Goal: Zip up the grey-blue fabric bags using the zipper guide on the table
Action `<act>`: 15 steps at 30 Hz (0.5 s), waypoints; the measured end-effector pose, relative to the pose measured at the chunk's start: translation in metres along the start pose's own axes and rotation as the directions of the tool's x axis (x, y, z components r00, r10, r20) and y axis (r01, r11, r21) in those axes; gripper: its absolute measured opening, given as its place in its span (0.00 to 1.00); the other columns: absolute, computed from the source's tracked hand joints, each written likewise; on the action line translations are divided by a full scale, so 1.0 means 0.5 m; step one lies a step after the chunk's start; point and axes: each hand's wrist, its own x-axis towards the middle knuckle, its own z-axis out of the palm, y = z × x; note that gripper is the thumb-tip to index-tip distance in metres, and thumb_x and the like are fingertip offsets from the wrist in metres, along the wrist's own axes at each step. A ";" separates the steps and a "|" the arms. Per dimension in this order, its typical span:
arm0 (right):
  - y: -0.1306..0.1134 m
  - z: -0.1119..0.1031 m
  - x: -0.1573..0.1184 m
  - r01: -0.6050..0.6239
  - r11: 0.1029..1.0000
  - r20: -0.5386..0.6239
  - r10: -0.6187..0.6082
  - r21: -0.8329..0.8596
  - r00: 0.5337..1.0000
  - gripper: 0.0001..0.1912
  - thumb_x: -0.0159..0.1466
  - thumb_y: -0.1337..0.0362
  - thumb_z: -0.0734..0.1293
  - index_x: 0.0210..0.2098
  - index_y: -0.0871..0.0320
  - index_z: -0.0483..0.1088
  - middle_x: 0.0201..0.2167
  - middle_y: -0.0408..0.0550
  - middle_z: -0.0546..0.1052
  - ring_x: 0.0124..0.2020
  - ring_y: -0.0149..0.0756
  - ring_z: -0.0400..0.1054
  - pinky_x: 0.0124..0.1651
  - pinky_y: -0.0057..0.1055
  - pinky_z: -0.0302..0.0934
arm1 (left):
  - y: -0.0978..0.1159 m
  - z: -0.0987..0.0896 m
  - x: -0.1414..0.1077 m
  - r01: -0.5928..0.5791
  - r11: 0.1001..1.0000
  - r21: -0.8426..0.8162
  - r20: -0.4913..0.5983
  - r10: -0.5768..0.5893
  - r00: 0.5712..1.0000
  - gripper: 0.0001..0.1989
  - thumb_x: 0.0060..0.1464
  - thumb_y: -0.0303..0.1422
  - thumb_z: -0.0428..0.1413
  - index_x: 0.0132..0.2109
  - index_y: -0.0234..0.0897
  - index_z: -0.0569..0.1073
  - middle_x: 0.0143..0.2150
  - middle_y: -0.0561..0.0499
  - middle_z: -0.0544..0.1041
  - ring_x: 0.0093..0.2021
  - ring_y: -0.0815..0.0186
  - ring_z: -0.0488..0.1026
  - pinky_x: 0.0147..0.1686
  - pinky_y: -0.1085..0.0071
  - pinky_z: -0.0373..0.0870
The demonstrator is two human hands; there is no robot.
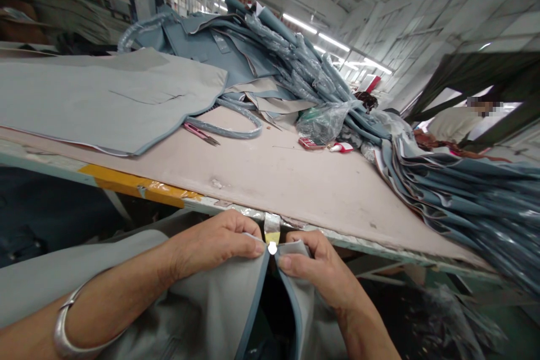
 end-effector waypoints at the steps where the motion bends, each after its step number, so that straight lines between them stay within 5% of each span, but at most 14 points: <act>1: 0.000 0.001 0.000 -0.001 1.000 0.000 0.001 0.003 1.000 0.23 0.55 0.51 0.74 0.21 0.58 0.59 0.19 0.36 0.54 0.22 0.26 0.44 0.24 0.26 0.40 | 0.001 0.001 0.000 -0.001 1.000 0.008 -0.001 0.001 1.000 0.17 0.43 0.45 0.61 0.26 0.36 0.68 0.19 0.59 0.58 0.20 0.74 0.50 0.20 0.74 0.45; 15: 0.004 0.000 0.001 0.009 1.000 -0.016 -0.008 0.022 1.000 0.20 0.55 0.57 0.73 0.21 0.58 0.60 0.19 0.36 0.54 0.22 0.26 0.44 0.24 0.27 0.40 | -0.004 0.002 0.002 -0.013 1.000 -0.014 -0.011 0.013 1.000 0.19 0.45 0.47 0.61 0.28 0.35 0.68 0.21 0.58 0.60 0.21 0.73 0.51 0.20 0.76 0.47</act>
